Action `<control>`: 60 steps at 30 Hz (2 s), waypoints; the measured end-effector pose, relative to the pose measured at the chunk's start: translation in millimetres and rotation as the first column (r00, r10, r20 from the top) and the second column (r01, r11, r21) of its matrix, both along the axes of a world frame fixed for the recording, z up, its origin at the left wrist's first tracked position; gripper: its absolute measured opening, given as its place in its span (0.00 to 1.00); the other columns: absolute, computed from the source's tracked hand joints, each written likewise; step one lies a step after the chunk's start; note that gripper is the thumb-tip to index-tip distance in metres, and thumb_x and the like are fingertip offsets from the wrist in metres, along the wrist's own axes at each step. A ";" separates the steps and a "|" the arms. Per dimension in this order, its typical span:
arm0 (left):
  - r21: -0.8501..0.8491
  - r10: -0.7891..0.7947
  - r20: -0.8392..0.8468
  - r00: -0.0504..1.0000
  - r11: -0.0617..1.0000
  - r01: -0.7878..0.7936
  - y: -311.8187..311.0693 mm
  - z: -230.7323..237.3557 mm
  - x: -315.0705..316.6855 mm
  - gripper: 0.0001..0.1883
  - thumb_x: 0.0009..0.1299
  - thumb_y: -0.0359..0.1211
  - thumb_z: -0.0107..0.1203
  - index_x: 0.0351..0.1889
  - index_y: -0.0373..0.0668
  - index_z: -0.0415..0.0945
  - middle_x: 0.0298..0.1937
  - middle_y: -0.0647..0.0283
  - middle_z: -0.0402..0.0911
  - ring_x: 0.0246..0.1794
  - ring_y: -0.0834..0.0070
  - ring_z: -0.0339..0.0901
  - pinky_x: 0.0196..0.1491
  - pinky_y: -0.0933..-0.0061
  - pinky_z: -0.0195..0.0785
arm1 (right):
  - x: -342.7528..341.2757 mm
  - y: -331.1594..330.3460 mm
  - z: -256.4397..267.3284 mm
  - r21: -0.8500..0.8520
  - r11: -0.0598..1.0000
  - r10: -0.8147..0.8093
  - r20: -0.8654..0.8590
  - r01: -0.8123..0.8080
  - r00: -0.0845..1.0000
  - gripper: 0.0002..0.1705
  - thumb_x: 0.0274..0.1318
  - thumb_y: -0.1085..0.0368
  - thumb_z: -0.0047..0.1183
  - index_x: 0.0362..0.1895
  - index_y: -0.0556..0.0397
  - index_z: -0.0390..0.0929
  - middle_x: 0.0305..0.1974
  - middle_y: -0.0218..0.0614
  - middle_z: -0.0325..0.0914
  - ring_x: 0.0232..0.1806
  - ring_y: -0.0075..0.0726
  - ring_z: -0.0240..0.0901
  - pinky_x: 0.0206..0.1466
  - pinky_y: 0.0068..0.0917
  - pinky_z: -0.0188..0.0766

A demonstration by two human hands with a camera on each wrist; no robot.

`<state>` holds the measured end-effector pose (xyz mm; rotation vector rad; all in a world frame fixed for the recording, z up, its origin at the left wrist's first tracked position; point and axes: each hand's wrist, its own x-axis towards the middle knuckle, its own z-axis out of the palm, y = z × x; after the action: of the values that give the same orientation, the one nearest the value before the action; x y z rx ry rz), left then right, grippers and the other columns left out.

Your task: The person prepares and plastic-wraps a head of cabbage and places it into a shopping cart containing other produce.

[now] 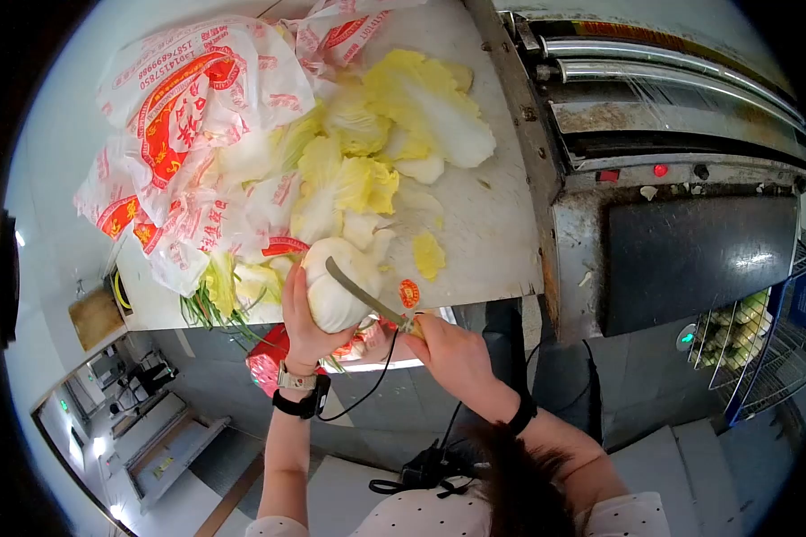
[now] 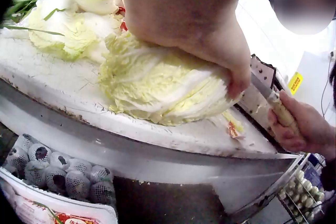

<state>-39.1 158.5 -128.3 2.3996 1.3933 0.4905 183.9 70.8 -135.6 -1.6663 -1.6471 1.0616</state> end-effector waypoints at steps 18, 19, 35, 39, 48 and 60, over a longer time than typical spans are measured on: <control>-0.038 0.028 -0.033 0.999 0.999 -0.029 -2.2 0.0 0.9 0.53 0.35 0.37 0.69 0.62 0.38 0.53 0.58 0.43 0.60 0.56 0.48 0.61 0.55 0.54 0.58 | -17.9 12.1 -2.7 -0.028 0.997 -0.059 0.203 0.066 0.977 0.16 0.53 0.54 0.50 0.26 0.53 0.64 0.15 0.36 0.68 0.15 0.37 0.70 0.16 0.29 0.65; -0.041 0.031 -0.039 0.999 0.999 -0.032 -2.9 -0.3 1.1 0.53 0.35 0.37 0.69 0.62 0.38 0.53 0.58 0.43 0.60 0.56 0.48 0.61 0.55 0.54 0.58 | -18.4 10.4 -2.2 -0.051 0.996 -0.059 0.166 0.068 0.984 0.16 0.54 0.55 0.50 0.27 0.54 0.65 0.16 0.38 0.69 0.16 0.41 0.70 0.17 0.31 0.65; -0.061 0.055 -0.032 0.998 0.996 -0.057 -5.0 -2.6 -1.2 0.52 0.36 0.38 0.70 0.61 0.37 0.54 0.59 0.43 0.59 0.57 0.49 0.61 0.56 0.55 0.58 | -31.0 31.7 -12.7 -0.068 0.991 -0.099 0.239 0.119 0.966 0.18 0.54 0.53 0.50 0.24 0.52 0.64 0.14 0.38 0.69 0.13 0.42 0.69 0.15 0.33 0.66; -0.056 0.054 -0.022 0.998 0.997 -0.055 2.5 -2.0 -2.8 0.53 0.36 0.38 0.71 0.61 0.37 0.54 0.59 0.43 0.59 0.57 0.49 0.61 0.56 0.55 0.59 | -11.7 13.0 -14.1 -0.199 0.975 -0.066 0.169 0.100 0.983 0.17 0.55 0.53 0.48 0.26 0.53 0.64 0.16 0.41 0.70 0.15 0.46 0.70 0.16 0.36 0.67; -0.058 0.039 -0.016 0.999 0.998 -0.040 -3.6 -0.4 -3.1 0.53 0.37 0.34 0.69 0.63 0.35 0.51 0.58 0.44 0.60 0.58 0.48 0.60 0.58 0.54 0.55 | 16.5 20.4 4.7 -0.197 0.948 -0.260 -0.025 0.250 0.965 0.13 0.56 0.59 0.46 0.39 0.56 0.67 0.27 0.45 0.74 0.28 0.50 0.73 0.29 0.40 0.68; -0.674 0.461 0.475 0.749 0.738 -0.027 13.2 31.8 -10.8 0.47 0.41 0.31 0.65 0.62 0.36 0.54 0.58 0.54 0.63 0.57 0.62 0.64 0.57 0.64 0.62 | 8.3 51.7 6.7 0.190 0.970 -0.182 0.174 0.149 0.968 0.27 0.48 0.67 0.50 0.56 0.52 0.64 0.38 0.38 0.66 0.42 0.40 0.65 0.45 0.33 0.65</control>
<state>-49.9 171.7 -96.5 1.3135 1.2953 0.6681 192.2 122.5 -128.9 -1.7960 -1.6318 0.6732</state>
